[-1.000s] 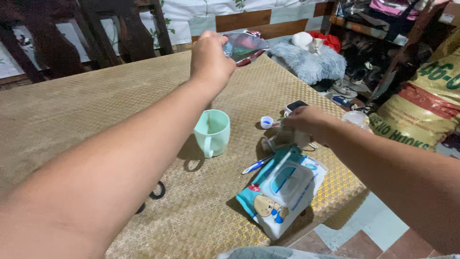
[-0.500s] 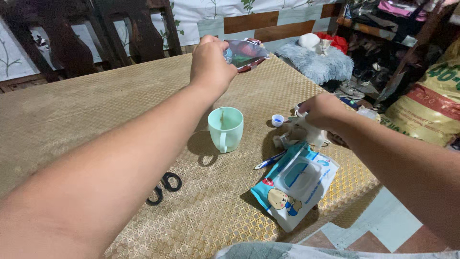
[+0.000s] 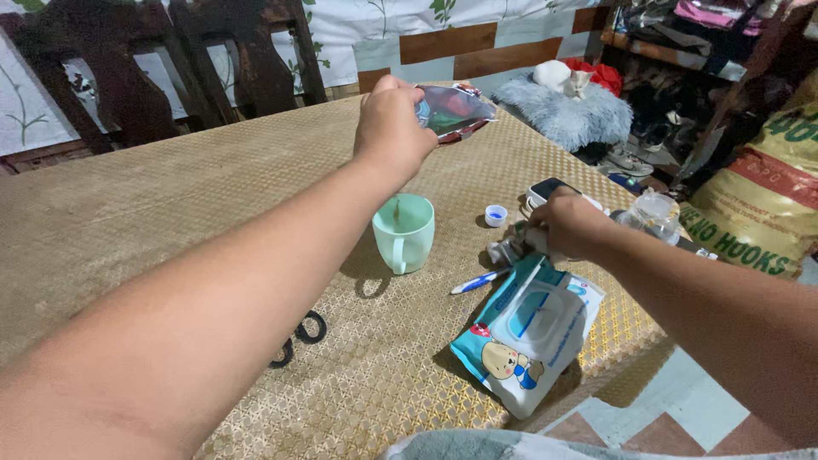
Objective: The person cleans a pink container with a tissue, then gathers a chocolate bar, a toothbrush, and a smartwatch from a table. They walk to a plastic storage unit, place the toothbrush inside, and return to the table to stack the items together.
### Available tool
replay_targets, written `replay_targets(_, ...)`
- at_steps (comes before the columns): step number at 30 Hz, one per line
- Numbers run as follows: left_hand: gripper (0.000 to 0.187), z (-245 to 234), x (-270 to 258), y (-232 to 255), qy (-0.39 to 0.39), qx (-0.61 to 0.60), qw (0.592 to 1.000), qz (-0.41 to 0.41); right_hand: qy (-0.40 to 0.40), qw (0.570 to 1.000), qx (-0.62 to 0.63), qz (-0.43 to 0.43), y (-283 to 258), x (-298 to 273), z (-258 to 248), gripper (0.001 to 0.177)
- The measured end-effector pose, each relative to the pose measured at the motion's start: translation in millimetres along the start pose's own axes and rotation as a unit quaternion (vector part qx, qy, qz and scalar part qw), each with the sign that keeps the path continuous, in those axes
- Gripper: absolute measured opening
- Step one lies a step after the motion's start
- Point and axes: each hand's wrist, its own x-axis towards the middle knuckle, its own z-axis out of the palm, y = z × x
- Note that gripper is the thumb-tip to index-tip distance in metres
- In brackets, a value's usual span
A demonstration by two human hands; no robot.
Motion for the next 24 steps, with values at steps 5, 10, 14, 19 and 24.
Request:
replay_targets(5, 0.045, 9.5, -2.5, -1.1, 0.0, -0.014, 1.0, -0.008, -0.082, 0.971, 0.121, 0.191, -3.1, 4.5, -39.3, 0.03)
replay_targets(10, 0.043, 17.4, -1.3, 7.1, -0.017, -0.006, 1.0, -0.02, -0.024, 0.962, 0.185, 0.199, 14.1, 10.6, -55.1, 0.039)
replay_targets(14, 0.043, 17.7, -4.3, 16.4, -0.037, -0.017, 0.998, -0.049, -0.02, 0.865, 0.412, 0.287, 21.2, 11.1, -54.9, 0.044)
replay_targets(19, 0.049, 14.8, -5.8, 17.5, -0.048, -0.007, 0.997, -0.053, 0.024, 0.674, 0.676, 0.298, 35.7, 16.6, -48.4, 0.029)
replay_targets(24, 0.051, 13.5, -2.5, 16.8, -0.058, 0.0, 0.996, -0.068, 0.051, 0.5, 0.804, 0.318, 32.4, 10.9, -63.7, 0.041)
